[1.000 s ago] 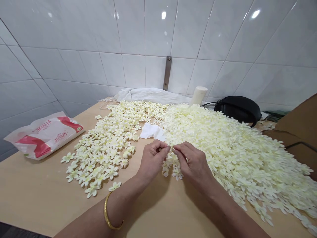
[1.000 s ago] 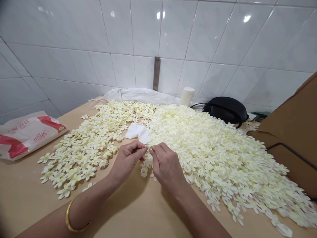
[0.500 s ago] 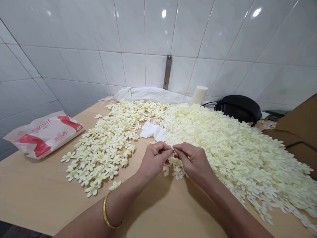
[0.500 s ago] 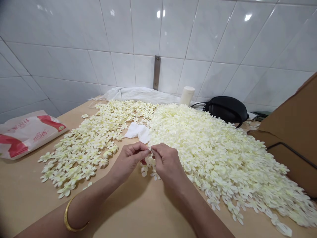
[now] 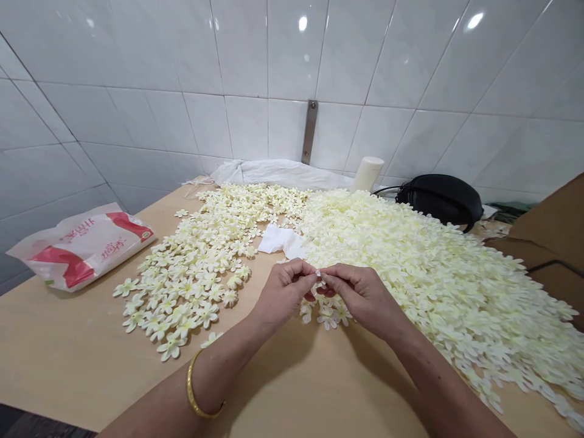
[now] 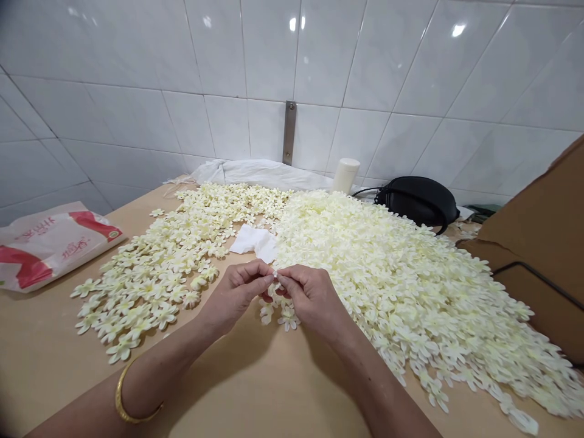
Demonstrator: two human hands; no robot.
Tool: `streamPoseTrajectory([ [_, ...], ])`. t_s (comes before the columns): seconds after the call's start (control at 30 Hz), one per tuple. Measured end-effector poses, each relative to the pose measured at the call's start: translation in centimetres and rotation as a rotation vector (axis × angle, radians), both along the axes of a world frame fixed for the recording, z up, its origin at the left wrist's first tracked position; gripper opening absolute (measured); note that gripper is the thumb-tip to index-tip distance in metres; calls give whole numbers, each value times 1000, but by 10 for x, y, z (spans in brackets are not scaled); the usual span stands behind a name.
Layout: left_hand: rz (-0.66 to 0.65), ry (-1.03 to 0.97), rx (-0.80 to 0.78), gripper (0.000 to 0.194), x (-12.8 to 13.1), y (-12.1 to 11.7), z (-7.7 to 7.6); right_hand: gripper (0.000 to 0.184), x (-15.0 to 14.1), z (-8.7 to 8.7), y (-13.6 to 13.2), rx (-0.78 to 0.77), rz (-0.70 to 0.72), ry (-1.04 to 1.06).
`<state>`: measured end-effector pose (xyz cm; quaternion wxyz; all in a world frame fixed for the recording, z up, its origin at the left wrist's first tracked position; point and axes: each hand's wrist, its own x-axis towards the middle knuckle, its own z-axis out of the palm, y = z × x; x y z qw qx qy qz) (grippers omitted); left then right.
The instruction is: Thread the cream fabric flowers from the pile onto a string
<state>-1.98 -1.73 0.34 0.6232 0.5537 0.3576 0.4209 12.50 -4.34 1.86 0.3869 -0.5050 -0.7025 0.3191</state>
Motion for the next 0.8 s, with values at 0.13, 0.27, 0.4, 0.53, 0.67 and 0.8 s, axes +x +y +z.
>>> streamPoseTrajectory([
  [0.13,-22,23,22,14,0,0,1,23,1,0,0,53,-11,-62],
  [0.27,-18,67,58,15,0,-1,2,24,1,0,0,98,-23,-132],
  [0.4,-6,110,89,15,1,-1,2,26,1,0,0,137,-15,-197],
  [0.53,-14,91,49,15,1,0,1,25,1,-2,0,138,-12,-241],
  [0.67,-31,47,-43,16,1,1,0,24,1,-3,1,127,-26,-249],
  [0.8,-28,31,-77,16,2,1,-1,24,0,-2,0,117,-21,-242],
])
